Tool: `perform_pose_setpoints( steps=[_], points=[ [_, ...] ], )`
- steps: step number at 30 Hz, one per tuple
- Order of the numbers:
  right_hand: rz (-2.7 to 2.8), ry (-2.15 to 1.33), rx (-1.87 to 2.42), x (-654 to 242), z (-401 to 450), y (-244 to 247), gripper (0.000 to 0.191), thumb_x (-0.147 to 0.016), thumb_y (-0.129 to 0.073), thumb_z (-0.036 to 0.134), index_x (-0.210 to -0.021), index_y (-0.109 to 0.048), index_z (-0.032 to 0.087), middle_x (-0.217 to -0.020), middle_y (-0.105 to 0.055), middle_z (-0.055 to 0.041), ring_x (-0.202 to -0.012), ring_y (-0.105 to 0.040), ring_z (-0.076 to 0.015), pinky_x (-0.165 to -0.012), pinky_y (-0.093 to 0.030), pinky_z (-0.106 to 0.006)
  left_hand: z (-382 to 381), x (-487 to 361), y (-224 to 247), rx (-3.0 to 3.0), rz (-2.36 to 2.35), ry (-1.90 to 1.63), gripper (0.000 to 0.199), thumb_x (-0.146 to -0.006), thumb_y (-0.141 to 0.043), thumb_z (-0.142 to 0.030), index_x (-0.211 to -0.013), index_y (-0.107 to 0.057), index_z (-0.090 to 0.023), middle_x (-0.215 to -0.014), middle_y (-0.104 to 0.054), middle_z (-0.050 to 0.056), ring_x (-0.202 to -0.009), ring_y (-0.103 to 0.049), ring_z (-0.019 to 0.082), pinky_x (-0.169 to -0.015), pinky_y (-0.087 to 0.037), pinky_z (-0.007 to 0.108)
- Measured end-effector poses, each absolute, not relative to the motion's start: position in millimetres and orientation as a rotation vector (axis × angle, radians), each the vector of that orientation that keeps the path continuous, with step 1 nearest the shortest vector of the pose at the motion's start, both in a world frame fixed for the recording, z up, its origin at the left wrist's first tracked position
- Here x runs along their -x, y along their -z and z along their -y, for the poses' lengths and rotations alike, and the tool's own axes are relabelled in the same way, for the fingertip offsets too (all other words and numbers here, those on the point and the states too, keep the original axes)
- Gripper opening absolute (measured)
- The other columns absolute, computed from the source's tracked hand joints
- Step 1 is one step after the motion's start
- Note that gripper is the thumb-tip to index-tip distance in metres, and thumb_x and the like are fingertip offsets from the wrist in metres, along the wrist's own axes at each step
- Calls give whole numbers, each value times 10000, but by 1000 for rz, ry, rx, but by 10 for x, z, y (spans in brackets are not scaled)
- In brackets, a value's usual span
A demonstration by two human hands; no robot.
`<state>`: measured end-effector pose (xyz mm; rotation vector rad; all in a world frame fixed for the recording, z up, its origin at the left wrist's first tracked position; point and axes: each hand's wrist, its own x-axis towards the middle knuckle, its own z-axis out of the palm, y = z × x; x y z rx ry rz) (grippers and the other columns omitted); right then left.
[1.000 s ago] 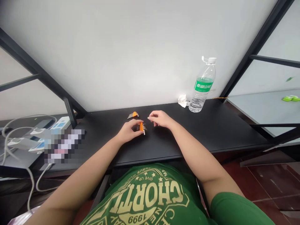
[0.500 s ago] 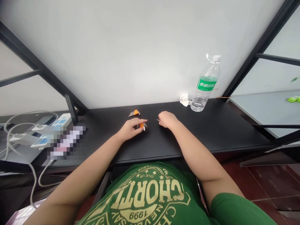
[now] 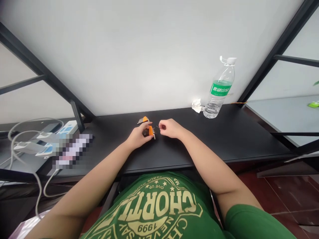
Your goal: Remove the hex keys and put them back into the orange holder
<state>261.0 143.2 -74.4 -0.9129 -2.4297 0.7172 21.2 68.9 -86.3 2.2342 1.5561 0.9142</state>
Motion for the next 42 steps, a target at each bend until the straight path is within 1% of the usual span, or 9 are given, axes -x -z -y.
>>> perform_pose_setpoints(
  steps=[4, 8, 14, 20, 23, 29, 36, 39, 42],
  points=[
    [2349, -788, 749, -2559, -1378, 776, 69, -840, -601, 164, -879, -656, 177, -823, -657, 11, -704, -552, -96, -698, -416, -231, -702, -202, 881, -2292, -1567, -925, 513, -794, -772, -293, -1288, -657, -215, -1232, -741, 71, -1069, -730, 233, -987, -604, 375],
    [2316, -722, 688, -2546, -1376, 778, 122, -866, -595, 132, -908, -701, 175, -875, -657, -10, -719, -546, -95, -702, -418, -235, -707, -195, 898, -2378, -1553, -932, 511, -811, -777, -314, -1295, -658, -205, -1211, -745, 77, -1094, -712, 244, -989, -592, 386],
    [2342, -669, 696, -2553, -1382, 756, 150, -927, -589, 123, -913, -729, 173, -900, -642, -28, -730, -539, -102, -708, -416, -246, -706, -184, 925, -2398, -1535, -911, 524, -816, -786, -331, -1312, -658, -217, -1135, -739, 63, -1003, -707, 221, -934, -591, 366],
    [2479, -285, 697, -2533, -1276, 738, 245, -983, -504, 108, -935, -737, 166, -961, -612, -63, -750, -488, -126, -684, -376, -264, -698, -209, 910, -2494, -1562, -843, 494, -805, -794, -315, -1278, -690, -218, -996, -729, 53, -925, -687, 227, -958, -558, 417],
    [2498, -135, 716, -2502, -1230, 742, 285, -977, -472, 79, -899, -734, 159, -959, -614, -79, -804, -500, -154, -697, -384, -278, -710, -216, 912, -2547, -1547, -820, 464, -796, -796, -303, -1242, -705, -213, -1013, -743, 63, -969, -686, 250, -1002, -527, 458],
    [2372, -460, 732, -2530, -1297, 743, 228, -998, -523, 138, -971, -748, 168, -1037, -677, -79, -877, -603, -154, -826, -471, -291, -736, -197, 936, -2513, -1586, -850, 502, -785, -812, -340, -1264, -716, -224, -1193, -738, 100, -1182, -657, 306, -1124, -467, 513],
    [2453, -343, 737, -2460, -1174, 726, 261, -991, -476, 117, -934, -726, 163, -1023, -634, -91, -868, -547, -165, -777, -442, -291, -722, -230, 936, -2492, -1588, -840, 486, -801, -790, -328, -1274, -716, -246, -1292, -688, 104, -1299, -603, 315, -1192, -408, 530],
    [2350, -579, 731, -2382, -1158, 761, 222, -966, -505, 117, -917, -716, 168, -1024, -641, -68, -861, -566, -142, -806, -457, -280, -709, -265, 937, -2526, -1589, -825, 445, -821, -764, -308, -1261, -718, -254, -1328, -670, 104, -1352, -561, 325, -1210, -384, 544],
    [2093, -906, 748, -2358, -1215, 787, 101, -917, -592, 166, -923, -693, 172, -1014, -652, -41, -843, -591, -124, -802, -481, -271, -693, -279, 925, -2523, -1597, -878, 467, -819, -775, -321, -1276, -709, -256, -1351, -655, 106, -1363, -553, 327, -1214, -389, 543]
  ],
)
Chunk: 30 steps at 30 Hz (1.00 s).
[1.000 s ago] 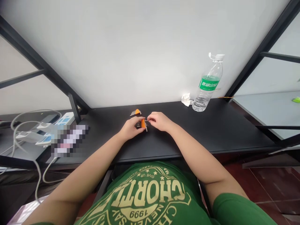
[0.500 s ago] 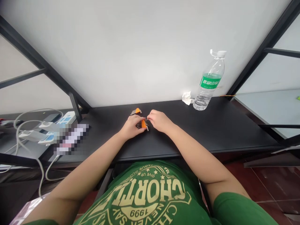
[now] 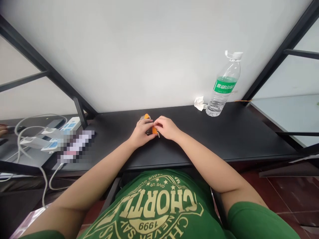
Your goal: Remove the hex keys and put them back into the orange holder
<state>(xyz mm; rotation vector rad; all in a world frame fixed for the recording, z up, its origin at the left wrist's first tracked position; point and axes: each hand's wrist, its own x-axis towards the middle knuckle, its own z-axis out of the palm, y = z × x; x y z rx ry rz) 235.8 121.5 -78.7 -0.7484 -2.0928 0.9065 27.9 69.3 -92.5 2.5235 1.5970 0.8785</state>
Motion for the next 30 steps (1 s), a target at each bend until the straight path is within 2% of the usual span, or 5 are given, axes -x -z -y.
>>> perform_pose_setpoints(
  steps=[6, 12, 17, 21, 30],
  points=[
    [1822, -1691, 713, -2449, -1323, 772, 381, -858, -743, 525, -865, -705, 146, -694, -588, 6, -626, -499, -92, -602, -414, -237, -650, -269, 858, -2461, -1467, -1038, 531, -841, -754, -305, -1359, -650, -244, -1338, -658, 102, -1279, -617, 271, -1140, -509, 449],
    [1731, -2039, 696, -2445, -1335, 806, 489, -783, -798, 620, -799, -616, 166, -582, -540, 24, -494, -440, -80, -462, -297, -218, -642, -290, 844, -2537, -1357, -1040, 496, -863, -738, -339, -1338, -653, -226, -1282, -678, 120, -1240, -632, 268, -1111, -529, 448],
    [2085, -1345, 1039, -2587, -1447, 703, 466, -983, -549, 589, -798, -646, 173, -623, -600, -6, -511, -463, -91, -523, -358, -235, -671, -267, 864, -2510, -1486, -1038, 483, -867, -748, -368, -1324, -658, -239, -1224, -722, 96, -1186, -660, 268, -1093, -534, 455],
    [2394, -644, 1235, -2783, -1600, 675, 137, -875, -726, 324, -872, -720, 187, -973, -689, -56, -798, -598, -138, -695, -428, -253, -696, -217, 909, -2468, -1566, -999, 500, -867, -743, -374, -1340, -651, -240, -1197, -738, 79, -1107, -696, 251, -1022, -567, 398],
    [2714, -436, 1548, -2691, -1487, 697, 61, -747, -728, 170, -734, -669, 181, -903, -691, -106, -687, -578, -174, -605, -370, -295, -692, -229, 916, -2435, -1503, -846, 527, -865, -730, -353, -1368, -626, -239, -1191, -730, 77, -1086, -695, 243, -982, -583, 395]
  ],
)
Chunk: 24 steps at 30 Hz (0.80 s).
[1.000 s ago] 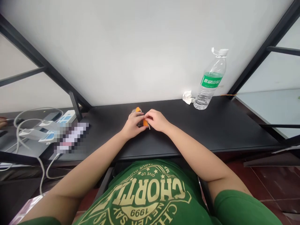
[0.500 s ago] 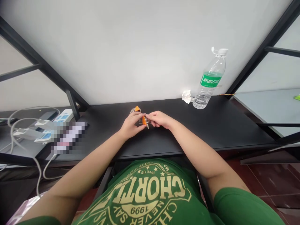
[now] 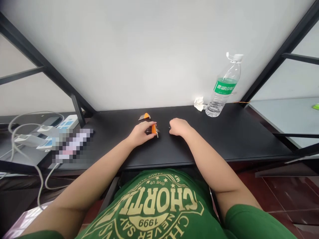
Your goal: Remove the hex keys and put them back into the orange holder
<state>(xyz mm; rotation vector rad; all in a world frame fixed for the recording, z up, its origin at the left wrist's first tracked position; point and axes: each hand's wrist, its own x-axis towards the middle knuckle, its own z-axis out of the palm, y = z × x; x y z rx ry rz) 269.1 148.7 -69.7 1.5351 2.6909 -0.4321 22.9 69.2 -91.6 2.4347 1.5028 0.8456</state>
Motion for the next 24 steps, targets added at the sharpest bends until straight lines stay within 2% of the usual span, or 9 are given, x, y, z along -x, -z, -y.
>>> perform_pose_setpoints(
  steps=[3, 5, 9, 18, 24],
  points=[
    [-2836, 479, -1473, -2658, -1408, 655, 83, -737, -715, 171, -723, -634, 182, -868, -688, -85, -681, -560, -160, -604, -351, -284, -672, -252, 904, -2395, -1496, -836, 578, -854, -732, -316, -1405, -572, -244, -1264, -716, 73, -1182, -675, 253, -1043, -561, 415],
    [-3011, 638, -1368, -2650, -1373, 639, 56, -768, -671, 171, -768, -617, 188, -843, -682, -45, -681, -547, -136, -617, -353, -265, -663, -263, 902, -2356, -1507, -846, 587, -837, -750, -298, -1388, -557, -242, -1294, -710, 69, -1219, -665, 258, -1072, -545, 426],
    [-3253, 944, -1152, -2613, -1337, 664, 40, -820, -591, 165, -849, -602, 190, -787, -641, 13, -682, -528, -106, -661, -372, -236, -665, -264, 914, -2378, -1533, -844, 480, -827, -767, -290, -1276, -606, -238, -1251, -715, 68, -1168, -670, 263, -1044, -545, 431],
    [-3358, 932, -1009, -2558, -1334, 720, 64, -873, -575, 147, -853, -633, 167, -862, -628, -19, -746, -527, -111, -699, -384, -234, -668, -266, 910, -2446, -1545, -834, 443, -811, -794, -300, -1224, -646, -238, -1117, -716, 58, -1035, -673, 245, -968, -559, 412],
    [-3365, 907, -1018, -2584, -1327, 700, 73, -866, -577, 125, -839, -630, 167, -853, -622, -16, -734, -519, -107, -690, -378, -232, -671, -273, 909, -2469, -1545, -831, 440, -813, -791, -306, -1219, -646, -220, -1091, -711, 64, -1018, -663, 251, -937, -551, 405]
  ],
)
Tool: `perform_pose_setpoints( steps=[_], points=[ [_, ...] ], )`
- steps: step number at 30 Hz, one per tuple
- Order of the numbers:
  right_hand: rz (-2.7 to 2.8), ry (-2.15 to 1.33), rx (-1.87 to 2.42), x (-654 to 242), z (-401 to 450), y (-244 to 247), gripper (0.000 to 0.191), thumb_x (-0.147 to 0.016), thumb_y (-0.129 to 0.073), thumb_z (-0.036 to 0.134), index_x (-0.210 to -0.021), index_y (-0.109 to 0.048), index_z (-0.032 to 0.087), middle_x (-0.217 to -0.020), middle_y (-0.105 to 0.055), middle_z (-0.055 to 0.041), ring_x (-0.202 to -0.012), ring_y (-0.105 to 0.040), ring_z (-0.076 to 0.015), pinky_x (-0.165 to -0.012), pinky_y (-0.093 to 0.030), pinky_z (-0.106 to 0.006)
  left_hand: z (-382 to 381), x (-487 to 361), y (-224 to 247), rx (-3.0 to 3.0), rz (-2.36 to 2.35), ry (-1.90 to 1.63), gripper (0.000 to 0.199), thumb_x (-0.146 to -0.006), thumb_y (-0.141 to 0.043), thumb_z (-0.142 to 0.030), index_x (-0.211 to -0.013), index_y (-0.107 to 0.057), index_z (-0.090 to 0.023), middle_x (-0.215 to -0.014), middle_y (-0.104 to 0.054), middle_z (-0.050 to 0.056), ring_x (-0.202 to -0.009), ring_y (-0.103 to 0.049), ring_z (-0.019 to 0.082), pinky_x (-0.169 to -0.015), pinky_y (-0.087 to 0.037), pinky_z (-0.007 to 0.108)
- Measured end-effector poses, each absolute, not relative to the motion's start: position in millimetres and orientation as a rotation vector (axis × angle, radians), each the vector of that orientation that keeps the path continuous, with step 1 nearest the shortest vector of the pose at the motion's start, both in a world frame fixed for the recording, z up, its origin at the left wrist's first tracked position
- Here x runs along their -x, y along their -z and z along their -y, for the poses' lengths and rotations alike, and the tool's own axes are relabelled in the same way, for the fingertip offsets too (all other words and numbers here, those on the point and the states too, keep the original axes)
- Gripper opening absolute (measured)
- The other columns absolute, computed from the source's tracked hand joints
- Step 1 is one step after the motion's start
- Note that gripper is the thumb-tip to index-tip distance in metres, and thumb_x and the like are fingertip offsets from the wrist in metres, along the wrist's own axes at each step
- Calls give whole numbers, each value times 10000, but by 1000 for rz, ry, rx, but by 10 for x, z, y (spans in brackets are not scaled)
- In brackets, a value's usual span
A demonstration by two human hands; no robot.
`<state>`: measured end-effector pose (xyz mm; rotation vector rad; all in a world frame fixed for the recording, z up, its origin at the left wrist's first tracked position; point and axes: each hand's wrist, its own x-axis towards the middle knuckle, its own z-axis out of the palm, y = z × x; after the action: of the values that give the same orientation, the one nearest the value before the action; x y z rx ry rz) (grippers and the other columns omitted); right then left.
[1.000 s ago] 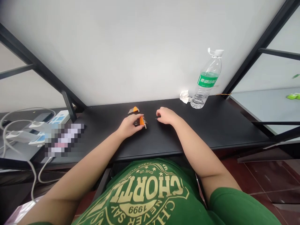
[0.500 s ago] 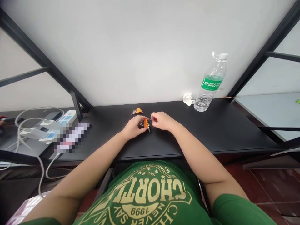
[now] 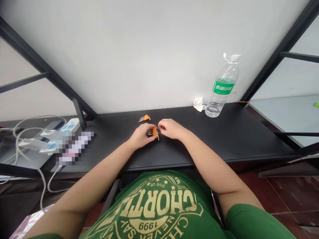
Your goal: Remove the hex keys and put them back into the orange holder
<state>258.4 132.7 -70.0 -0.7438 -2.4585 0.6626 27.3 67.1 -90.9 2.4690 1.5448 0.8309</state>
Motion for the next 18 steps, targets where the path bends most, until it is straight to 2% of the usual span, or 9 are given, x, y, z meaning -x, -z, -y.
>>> perform_pose_setpoints(
  steps=[18],
  points=[
    [2579, -413, 756, -2582, -1234, 650, 149, -963, -529, 142, -864, -639, 156, -908, -595, -43, -732, -468, -114, -669, -338, -255, -662, -281, 867, -2652, -1518, -748, 414, -837, -778, -287, -1212, -633, -192, -1027, -703, 73, -985, -661, 248, -948, -505, 417]
  ],
)
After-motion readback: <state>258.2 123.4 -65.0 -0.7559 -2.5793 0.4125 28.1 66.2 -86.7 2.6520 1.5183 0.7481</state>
